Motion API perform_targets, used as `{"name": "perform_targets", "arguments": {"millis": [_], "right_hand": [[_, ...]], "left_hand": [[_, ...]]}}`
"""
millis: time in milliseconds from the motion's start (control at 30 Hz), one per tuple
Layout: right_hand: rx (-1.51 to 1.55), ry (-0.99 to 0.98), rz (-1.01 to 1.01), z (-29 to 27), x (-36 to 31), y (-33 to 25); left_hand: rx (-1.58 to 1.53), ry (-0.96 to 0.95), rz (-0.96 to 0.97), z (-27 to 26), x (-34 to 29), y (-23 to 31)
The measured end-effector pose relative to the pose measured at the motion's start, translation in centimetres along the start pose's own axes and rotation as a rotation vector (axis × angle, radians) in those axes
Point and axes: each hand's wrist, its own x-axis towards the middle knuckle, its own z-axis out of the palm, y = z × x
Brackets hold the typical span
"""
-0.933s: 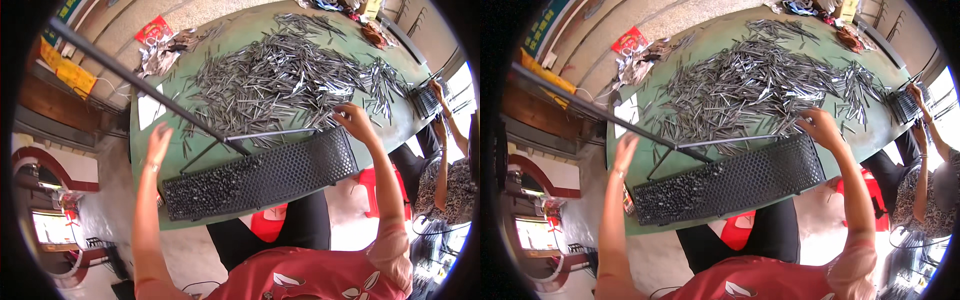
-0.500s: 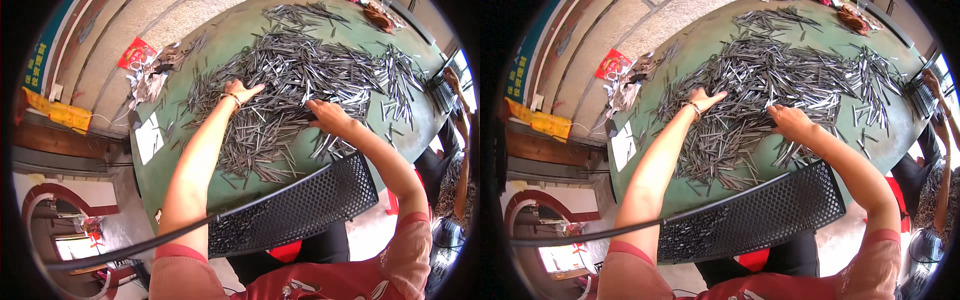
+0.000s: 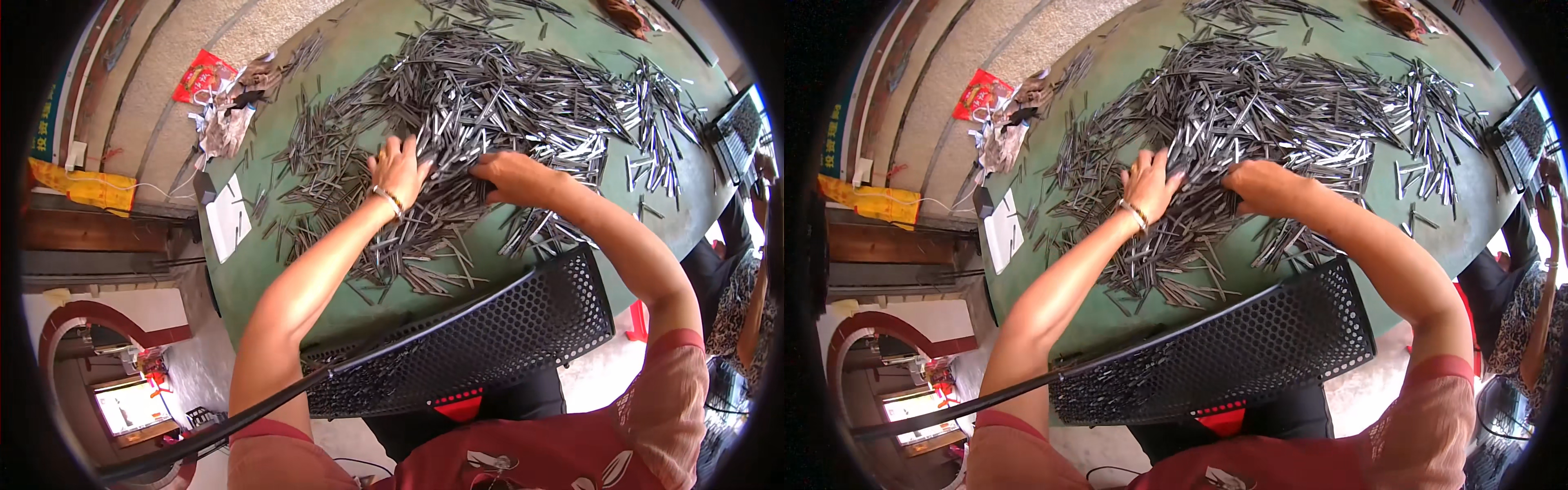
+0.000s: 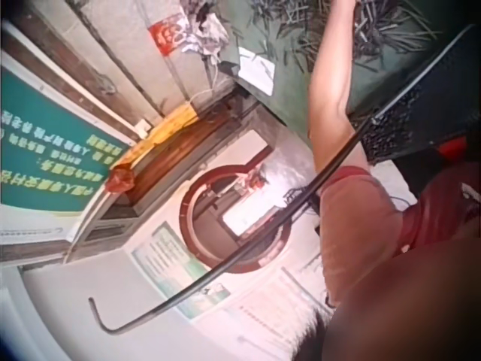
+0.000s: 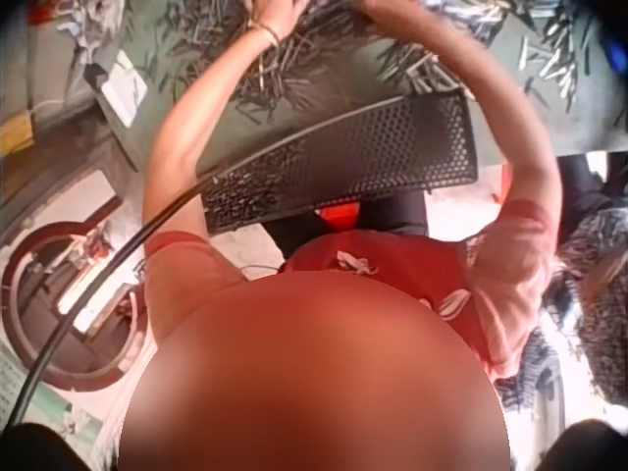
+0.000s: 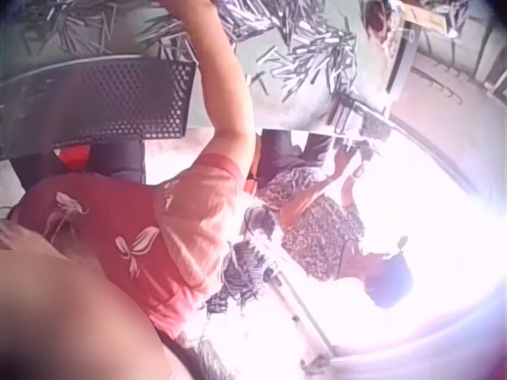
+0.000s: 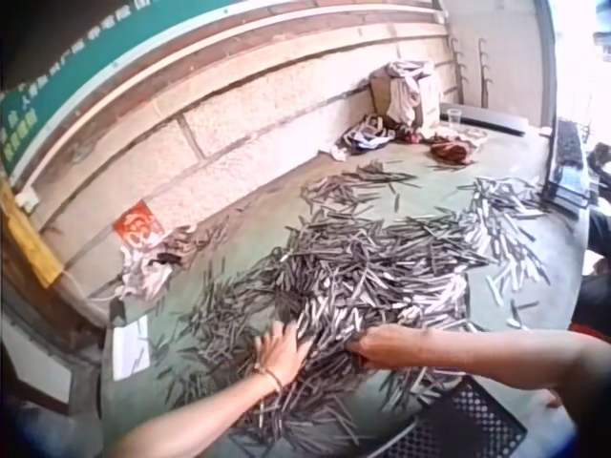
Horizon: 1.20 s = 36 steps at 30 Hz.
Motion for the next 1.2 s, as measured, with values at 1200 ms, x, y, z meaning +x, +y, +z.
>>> {"name": "perform_targets", "arguments": {"millis": [1200], "right_hand": [[0.313, 0.975, 0.788, 6.3, -25.7, -3.8]], "left_hand": [[-0.577, -0.398, -0.335, -3.0, -2.0, 0.9]]}}
